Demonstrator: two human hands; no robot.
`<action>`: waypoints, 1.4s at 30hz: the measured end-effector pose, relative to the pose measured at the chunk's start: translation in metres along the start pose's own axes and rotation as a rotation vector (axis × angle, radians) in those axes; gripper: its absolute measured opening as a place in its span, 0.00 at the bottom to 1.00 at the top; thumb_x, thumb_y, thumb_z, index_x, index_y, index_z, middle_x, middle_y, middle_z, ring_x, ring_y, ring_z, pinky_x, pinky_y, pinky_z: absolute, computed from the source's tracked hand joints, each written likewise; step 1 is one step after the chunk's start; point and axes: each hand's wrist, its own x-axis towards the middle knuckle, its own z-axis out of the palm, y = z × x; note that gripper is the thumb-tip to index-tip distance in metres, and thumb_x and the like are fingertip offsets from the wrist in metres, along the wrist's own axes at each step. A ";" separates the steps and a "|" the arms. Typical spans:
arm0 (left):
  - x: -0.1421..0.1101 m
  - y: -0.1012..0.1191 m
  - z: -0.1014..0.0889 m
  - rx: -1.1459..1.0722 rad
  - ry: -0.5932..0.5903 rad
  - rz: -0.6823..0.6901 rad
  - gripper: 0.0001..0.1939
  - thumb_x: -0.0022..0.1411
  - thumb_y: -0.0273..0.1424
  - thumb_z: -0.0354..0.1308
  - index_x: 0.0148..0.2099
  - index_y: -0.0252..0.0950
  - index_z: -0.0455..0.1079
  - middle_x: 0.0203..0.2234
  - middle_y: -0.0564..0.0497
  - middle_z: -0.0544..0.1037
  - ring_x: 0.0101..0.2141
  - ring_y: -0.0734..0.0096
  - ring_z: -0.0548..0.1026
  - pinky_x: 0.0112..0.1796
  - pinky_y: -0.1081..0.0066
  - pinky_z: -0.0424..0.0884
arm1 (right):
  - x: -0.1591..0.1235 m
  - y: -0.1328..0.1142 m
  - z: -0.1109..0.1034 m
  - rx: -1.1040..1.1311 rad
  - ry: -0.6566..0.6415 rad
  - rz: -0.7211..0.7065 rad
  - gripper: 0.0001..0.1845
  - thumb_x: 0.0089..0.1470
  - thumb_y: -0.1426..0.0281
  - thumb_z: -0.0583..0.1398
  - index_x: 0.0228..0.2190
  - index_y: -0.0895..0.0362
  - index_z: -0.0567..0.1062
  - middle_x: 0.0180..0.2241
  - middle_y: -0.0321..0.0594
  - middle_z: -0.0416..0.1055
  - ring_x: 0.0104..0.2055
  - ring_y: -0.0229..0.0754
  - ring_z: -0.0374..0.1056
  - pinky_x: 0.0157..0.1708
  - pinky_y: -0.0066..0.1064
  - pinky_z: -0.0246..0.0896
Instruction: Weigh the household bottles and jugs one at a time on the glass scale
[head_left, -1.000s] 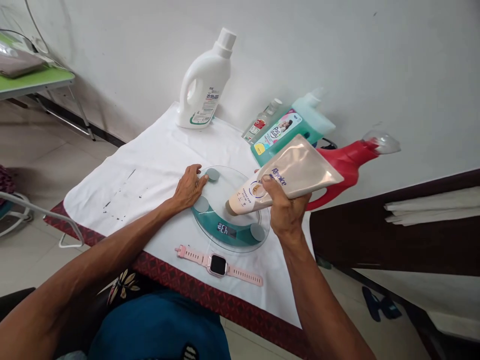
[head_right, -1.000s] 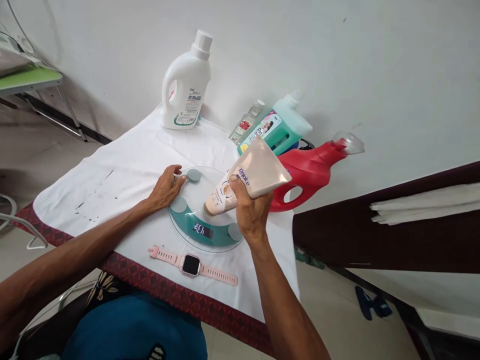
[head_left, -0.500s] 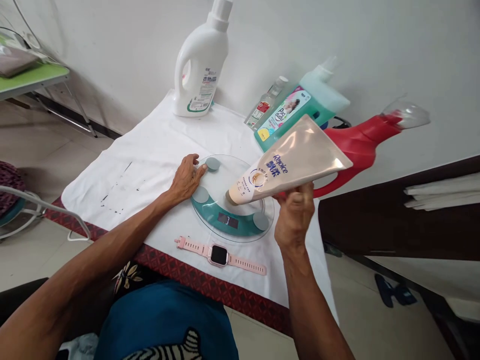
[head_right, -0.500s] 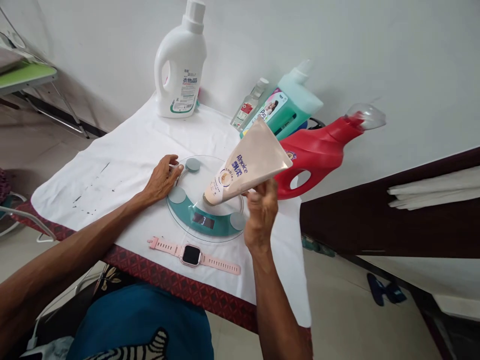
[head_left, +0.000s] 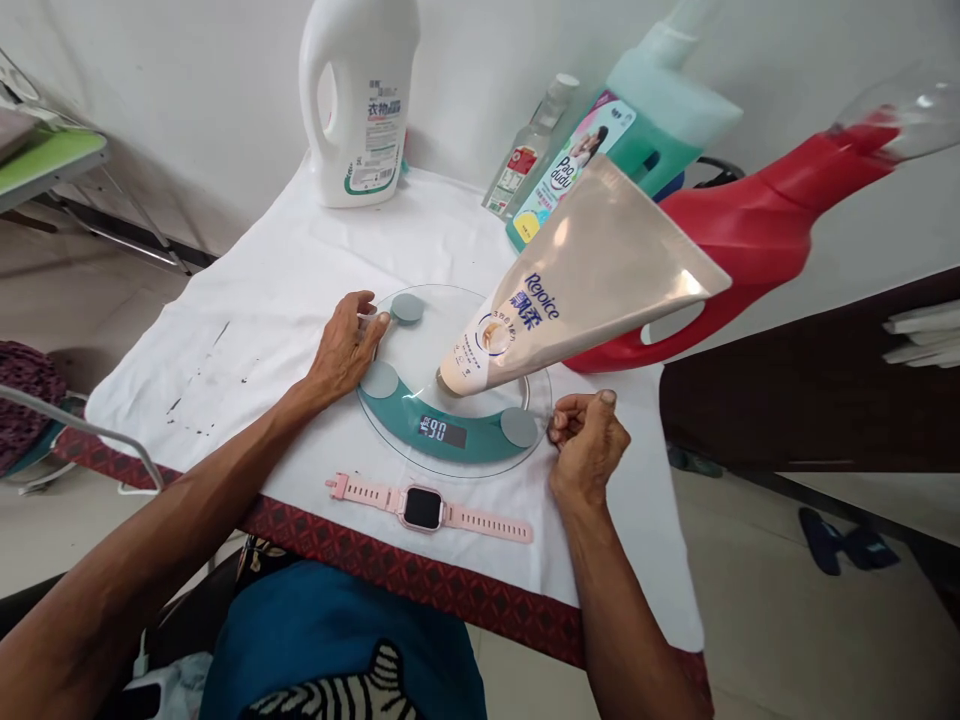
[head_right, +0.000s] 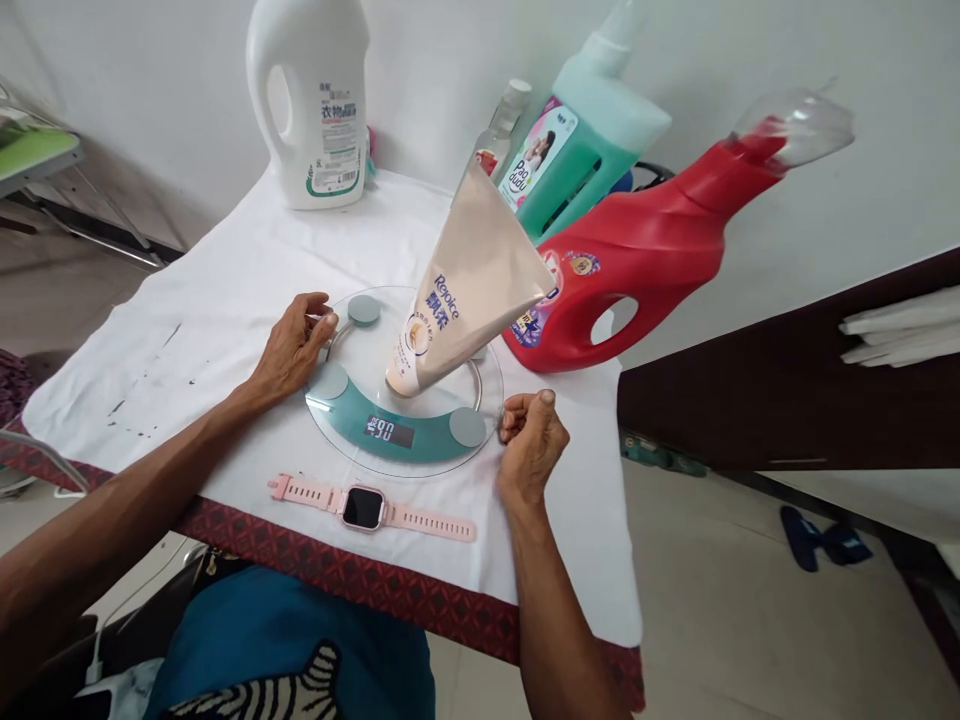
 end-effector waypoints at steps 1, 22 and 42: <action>0.000 0.000 0.000 0.006 -0.003 -0.002 0.25 0.75 0.49 0.50 0.62 0.36 0.64 0.57 0.35 0.77 0.49 0.55 0.79 0.50 0.51 0.77 | 0.000 -0.001 -0.001 0.000 -0.015 0.005 0.38 0.57 0.32 0.56 0.25 0.55 0.71 0.18 0.31 0.61 0.19 0.33 0.57 0.20 0.29 0.52; 0.004 0.002 0.000 0.086 -0.042 -0.003 0.24 0.76 0.48 0.50 0.63 0.38 0.64 0.59 0.37 0.76 0.51 0.57 0.78 0.53 0.53 0.76 | 0.003 0.002 -0.006 -0.053 -0.064 0.008 0.36 0.63 0.36 0.56 0.23 0.54 0.71 0.19 0.32 0.61 0.20 0.33 0.57 0.22 0.29 0.52; -0.001 0.114 0.035 0.143 -0.272 0.161 0.26 0.50 0.41 0.73 0.48 0.40 0.71 0.42 0.46 0.81 0.43 0.48 0.80 0.44 0.50 0.79 | 0.007 -0.012 -0.012 -0.024 -0.123 0.196 0.37 0.59 0.32 0.56 0.24 0.54 0.68 0.22 0.31 0.57 0.25 0.37 0.54 0.25 0.30 0.53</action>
